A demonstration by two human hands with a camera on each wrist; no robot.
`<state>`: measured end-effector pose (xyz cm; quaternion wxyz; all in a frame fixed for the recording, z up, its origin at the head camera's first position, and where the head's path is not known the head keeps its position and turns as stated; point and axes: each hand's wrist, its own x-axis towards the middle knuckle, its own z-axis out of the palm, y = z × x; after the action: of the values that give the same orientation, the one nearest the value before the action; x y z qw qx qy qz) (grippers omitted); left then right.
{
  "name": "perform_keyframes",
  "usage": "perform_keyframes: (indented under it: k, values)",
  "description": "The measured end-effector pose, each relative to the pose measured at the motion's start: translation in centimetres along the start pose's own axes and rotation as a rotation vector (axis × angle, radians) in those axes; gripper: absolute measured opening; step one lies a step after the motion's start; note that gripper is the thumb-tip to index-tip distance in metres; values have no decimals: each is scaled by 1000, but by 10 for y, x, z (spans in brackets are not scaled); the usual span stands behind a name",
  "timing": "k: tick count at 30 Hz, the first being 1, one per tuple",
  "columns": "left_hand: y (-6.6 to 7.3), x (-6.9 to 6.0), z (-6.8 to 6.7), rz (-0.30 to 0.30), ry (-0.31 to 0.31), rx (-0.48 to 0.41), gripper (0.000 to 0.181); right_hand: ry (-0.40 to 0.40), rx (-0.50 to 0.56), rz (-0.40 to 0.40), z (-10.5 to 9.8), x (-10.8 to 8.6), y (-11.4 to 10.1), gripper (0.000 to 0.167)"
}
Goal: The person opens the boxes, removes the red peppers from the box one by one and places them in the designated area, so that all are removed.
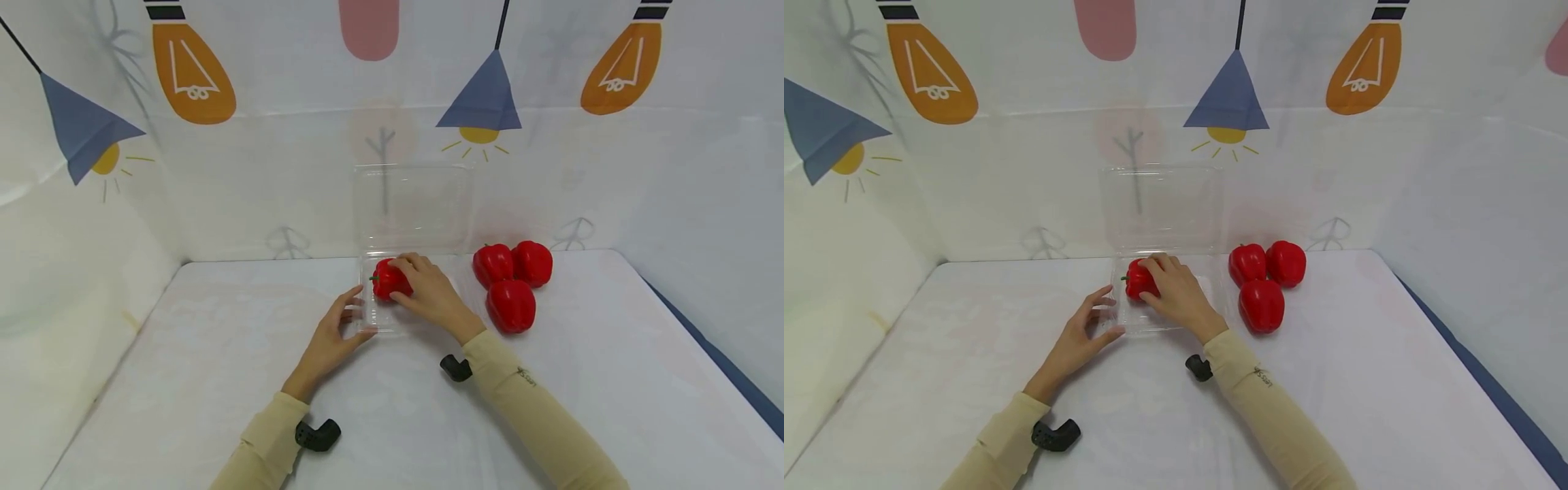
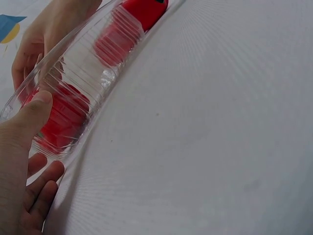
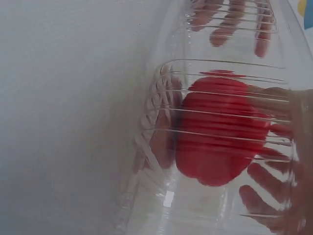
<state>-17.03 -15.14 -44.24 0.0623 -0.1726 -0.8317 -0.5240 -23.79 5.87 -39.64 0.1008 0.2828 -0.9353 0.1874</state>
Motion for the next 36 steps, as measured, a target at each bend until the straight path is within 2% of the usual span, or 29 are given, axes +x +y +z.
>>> perform_keyframes:
  k: [2,6,12,27,36]
  values:
    - [8,-1,-2,5,-6,-4,77,5,-7,-2,2,1,1,57]
    - [13,-1,-3,9,-13,-1,77,19,3,-17,6,2,3,55]
    - [12,-1,-2,22,-8,-1,77,53,20,-48,9,3,4,51]
    - [13,-2,-3,2,-8,2,78,93,-14,-66,12,5,1,46]
    - [12,-2,-3,-3,-9,2,77,89,-31,-59,12,5,0,46]
